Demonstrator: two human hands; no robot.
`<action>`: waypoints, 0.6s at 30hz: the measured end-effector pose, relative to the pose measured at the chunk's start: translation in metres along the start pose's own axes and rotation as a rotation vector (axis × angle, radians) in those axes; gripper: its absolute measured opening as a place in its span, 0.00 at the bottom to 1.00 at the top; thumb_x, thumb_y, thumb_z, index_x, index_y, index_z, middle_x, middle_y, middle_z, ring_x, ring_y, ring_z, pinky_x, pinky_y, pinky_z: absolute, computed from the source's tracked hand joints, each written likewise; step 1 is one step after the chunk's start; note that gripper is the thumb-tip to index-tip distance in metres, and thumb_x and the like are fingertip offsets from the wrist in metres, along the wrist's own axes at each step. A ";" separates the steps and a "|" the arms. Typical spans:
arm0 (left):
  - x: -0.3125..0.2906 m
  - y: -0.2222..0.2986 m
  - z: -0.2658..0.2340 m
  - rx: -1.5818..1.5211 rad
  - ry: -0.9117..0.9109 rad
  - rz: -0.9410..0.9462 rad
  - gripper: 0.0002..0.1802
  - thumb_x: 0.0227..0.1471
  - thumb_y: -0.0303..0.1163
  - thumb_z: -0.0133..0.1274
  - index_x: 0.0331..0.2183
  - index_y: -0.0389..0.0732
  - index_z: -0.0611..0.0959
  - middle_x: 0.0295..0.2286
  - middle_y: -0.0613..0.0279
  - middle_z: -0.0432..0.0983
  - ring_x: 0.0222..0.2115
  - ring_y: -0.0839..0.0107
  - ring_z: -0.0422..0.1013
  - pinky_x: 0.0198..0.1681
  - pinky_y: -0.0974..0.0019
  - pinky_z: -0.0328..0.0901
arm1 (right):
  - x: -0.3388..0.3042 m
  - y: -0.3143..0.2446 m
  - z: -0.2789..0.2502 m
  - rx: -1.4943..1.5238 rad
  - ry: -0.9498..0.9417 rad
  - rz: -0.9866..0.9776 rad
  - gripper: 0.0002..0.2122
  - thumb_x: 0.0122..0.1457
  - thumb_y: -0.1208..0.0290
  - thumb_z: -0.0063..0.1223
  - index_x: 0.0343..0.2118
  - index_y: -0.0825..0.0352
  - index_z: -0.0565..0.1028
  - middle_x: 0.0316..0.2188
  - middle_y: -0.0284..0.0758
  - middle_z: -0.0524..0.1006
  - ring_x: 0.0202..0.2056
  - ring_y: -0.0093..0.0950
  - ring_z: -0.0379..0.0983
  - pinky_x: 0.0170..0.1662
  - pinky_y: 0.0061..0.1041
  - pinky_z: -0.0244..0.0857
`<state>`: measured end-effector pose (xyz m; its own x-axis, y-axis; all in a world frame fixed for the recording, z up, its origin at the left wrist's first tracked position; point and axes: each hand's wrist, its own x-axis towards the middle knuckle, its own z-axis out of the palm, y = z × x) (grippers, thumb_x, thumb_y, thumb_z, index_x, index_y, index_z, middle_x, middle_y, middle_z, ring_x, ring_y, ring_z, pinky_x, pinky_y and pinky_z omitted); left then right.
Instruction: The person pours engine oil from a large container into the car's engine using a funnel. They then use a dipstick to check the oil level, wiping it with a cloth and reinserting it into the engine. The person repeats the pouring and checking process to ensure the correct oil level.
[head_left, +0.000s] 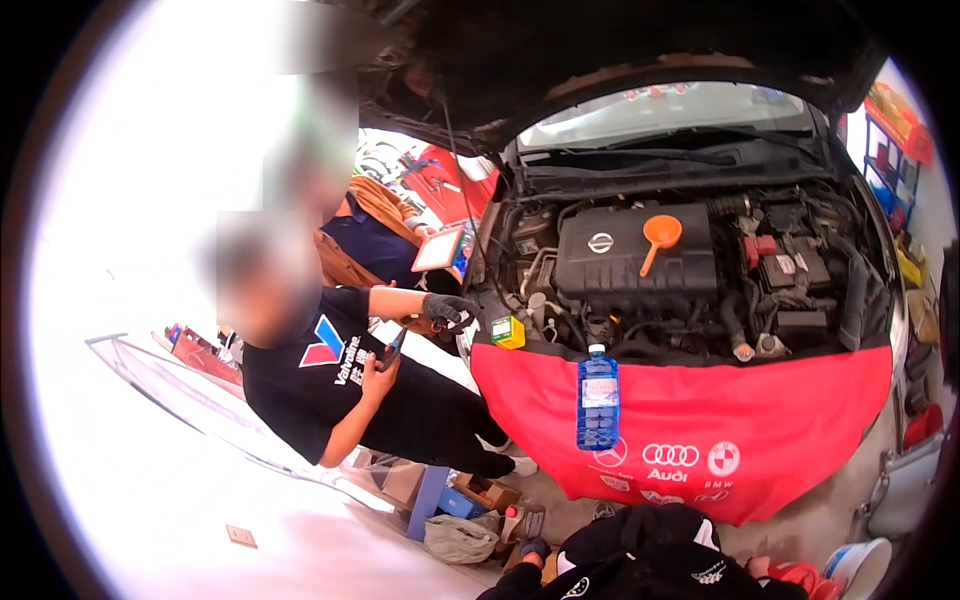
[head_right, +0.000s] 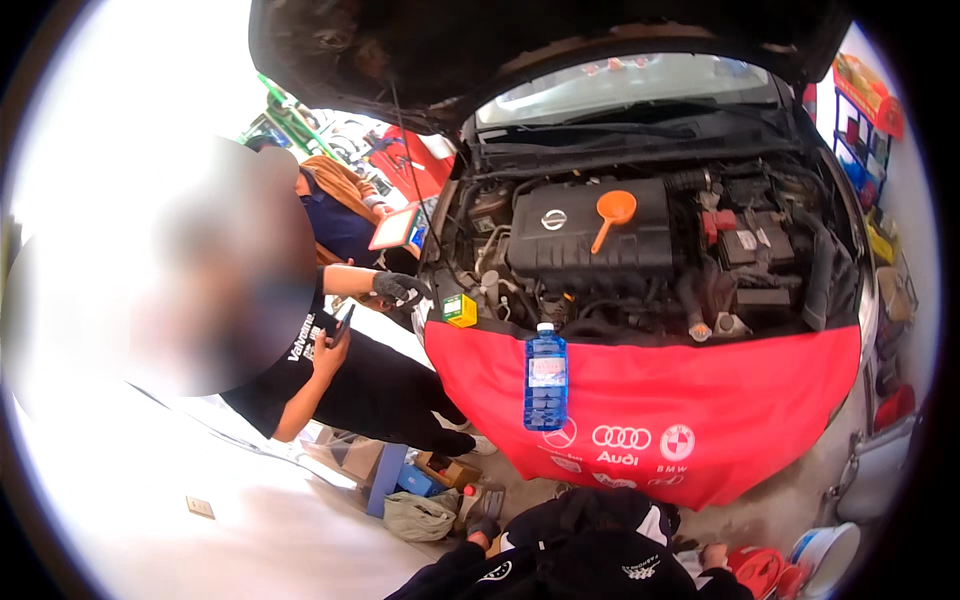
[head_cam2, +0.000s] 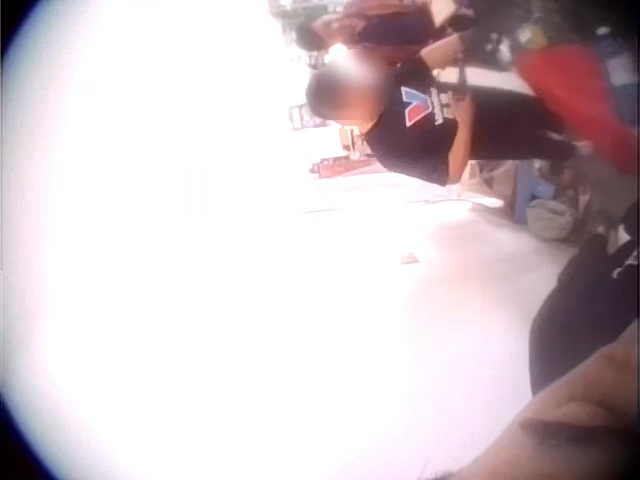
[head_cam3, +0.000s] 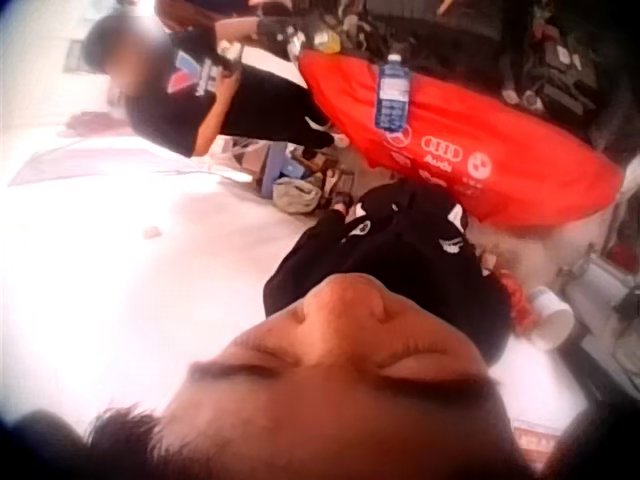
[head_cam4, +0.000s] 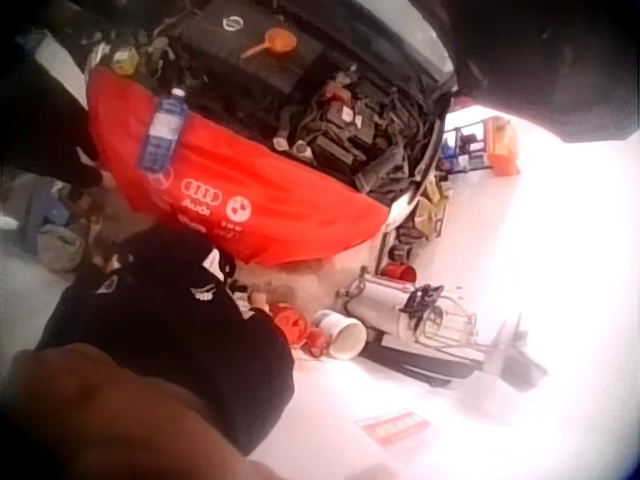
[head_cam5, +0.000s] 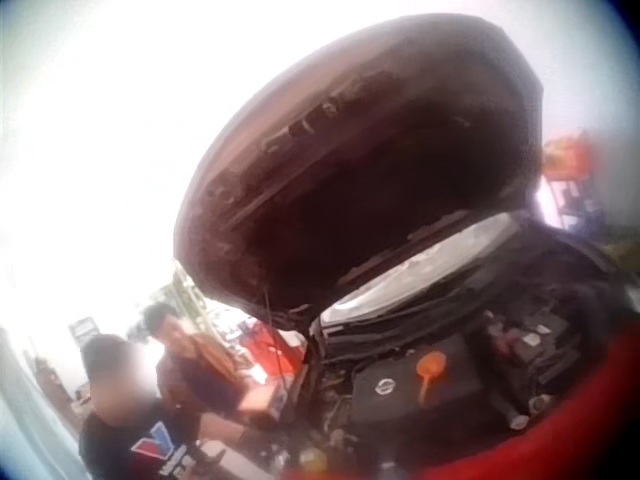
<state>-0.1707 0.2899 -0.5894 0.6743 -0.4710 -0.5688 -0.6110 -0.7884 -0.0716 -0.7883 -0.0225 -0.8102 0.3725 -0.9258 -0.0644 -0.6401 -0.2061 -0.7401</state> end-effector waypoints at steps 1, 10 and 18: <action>-0.003 -0.005 0.011 0.106 -0.023 0.074 0.15 0.43 0.43 0.54 0.31 0.46 0.85 0.35 0.53 0.79 0.37 0.55 0.76 0.39 0.55 0.70 | 0.016 -0.009 0.008 0.002 0.023 -0.128 0.05 0.51 0.71 0.49 0.23 0.64 0.73 0.17 0.38 0.71 0.15 0.35 0.67 0.18 0.37 0.58; -0.029 0.027 0.044 -0.155 0.041 -0.067 0.18 0.46 0.44 0.48 0.33 0.45 0.86 0.36 0.51 0.79 0.38 0.56 0.76 0.43 0.56 0.68 | 0.142 -0.230 -0.008 0.630 -0.192 0.558 0.03 0.54 0.76 0.49 0.29 0.69 0.73 0.13 0.32 0.68 0.10 0.22 0.62 0.12 0.23 0.51; -0.003 0.022 0.061 -0.967 0.260 -0.226 0.16 0.44 0.32 0.56 0.37 0.35 0.81 0.30 0.54 0.80 0.33 0.64 0.75 0.40 0.64 0.69 | 0.168 -0.298 -0.063 0.365 -0.591 0.574 0.09 0.54 0.69 0.55 0.25 0.70 0.73 0.12 0.33 0.70 0.12 0.23 0.64 0.14 0.21 0.56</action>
<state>-0.2112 0.2984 -0.6387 0.8713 -0.2521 -0.4211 0.0599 -0.7970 0.6010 -0.5775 -0.1362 -0.5587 0.4107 -0.5205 -0.7486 -0.6183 0.4444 -0.6483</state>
